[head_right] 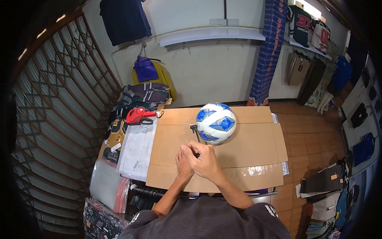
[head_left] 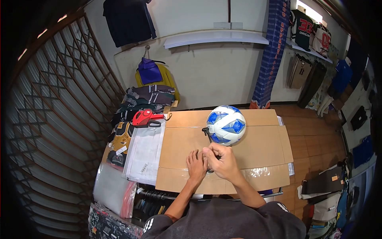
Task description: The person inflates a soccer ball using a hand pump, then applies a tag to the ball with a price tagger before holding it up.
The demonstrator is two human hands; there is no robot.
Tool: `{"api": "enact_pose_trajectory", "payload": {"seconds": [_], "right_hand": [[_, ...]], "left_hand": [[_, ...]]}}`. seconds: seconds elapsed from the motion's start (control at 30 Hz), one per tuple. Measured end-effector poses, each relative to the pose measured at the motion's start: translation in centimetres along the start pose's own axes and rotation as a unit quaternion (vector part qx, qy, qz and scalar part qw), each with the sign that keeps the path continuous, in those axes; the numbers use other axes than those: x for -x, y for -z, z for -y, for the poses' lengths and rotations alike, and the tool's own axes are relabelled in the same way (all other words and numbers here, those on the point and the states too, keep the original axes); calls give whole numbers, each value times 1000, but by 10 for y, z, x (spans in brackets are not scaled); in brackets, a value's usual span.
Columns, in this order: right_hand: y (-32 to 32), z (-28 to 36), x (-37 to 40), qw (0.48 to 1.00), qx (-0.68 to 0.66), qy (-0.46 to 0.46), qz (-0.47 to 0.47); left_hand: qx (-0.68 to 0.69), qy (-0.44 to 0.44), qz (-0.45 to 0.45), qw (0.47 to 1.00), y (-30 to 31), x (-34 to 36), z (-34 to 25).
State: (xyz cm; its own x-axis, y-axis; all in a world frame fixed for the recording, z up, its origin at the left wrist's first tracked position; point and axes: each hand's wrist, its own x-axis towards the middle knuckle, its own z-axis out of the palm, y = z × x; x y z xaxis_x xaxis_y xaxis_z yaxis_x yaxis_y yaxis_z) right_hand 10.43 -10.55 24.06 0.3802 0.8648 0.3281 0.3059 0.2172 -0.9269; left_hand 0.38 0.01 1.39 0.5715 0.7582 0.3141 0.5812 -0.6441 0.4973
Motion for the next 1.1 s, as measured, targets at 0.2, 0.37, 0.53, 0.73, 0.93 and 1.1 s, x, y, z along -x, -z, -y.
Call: {"api": "enact_pose_trajectory", "payload": {"seconds": [0.2, 0.37, 0.53, 0.73, 0.93, 1.1], "right_hand": [[-27, -69, -6, 998, 43, -39, -31], [-36, -83, 3, 996, 31, -71, -40], [-29, -62, 6, 998, 29, -47, 13], [0, 28, 0, 1000, 1, 7, 5], [-19, -36, -8, 999, 27, 10, -27], [-33, -68, 0, 998, 26, -35, -52]], "left_hand": [[-10, -14, -22, 1000, -5, 3, 5], [-25, -37, -16, 999, -10, 4, 14], [13, -27, -2, 1000, -2, 3, 6], [62, 10, 56, 996, -12, -4, 17], [19, 10, 6, 1000, 4, -3, -2], [12, -21, -16, 1000, -7, 1, 9]]}}
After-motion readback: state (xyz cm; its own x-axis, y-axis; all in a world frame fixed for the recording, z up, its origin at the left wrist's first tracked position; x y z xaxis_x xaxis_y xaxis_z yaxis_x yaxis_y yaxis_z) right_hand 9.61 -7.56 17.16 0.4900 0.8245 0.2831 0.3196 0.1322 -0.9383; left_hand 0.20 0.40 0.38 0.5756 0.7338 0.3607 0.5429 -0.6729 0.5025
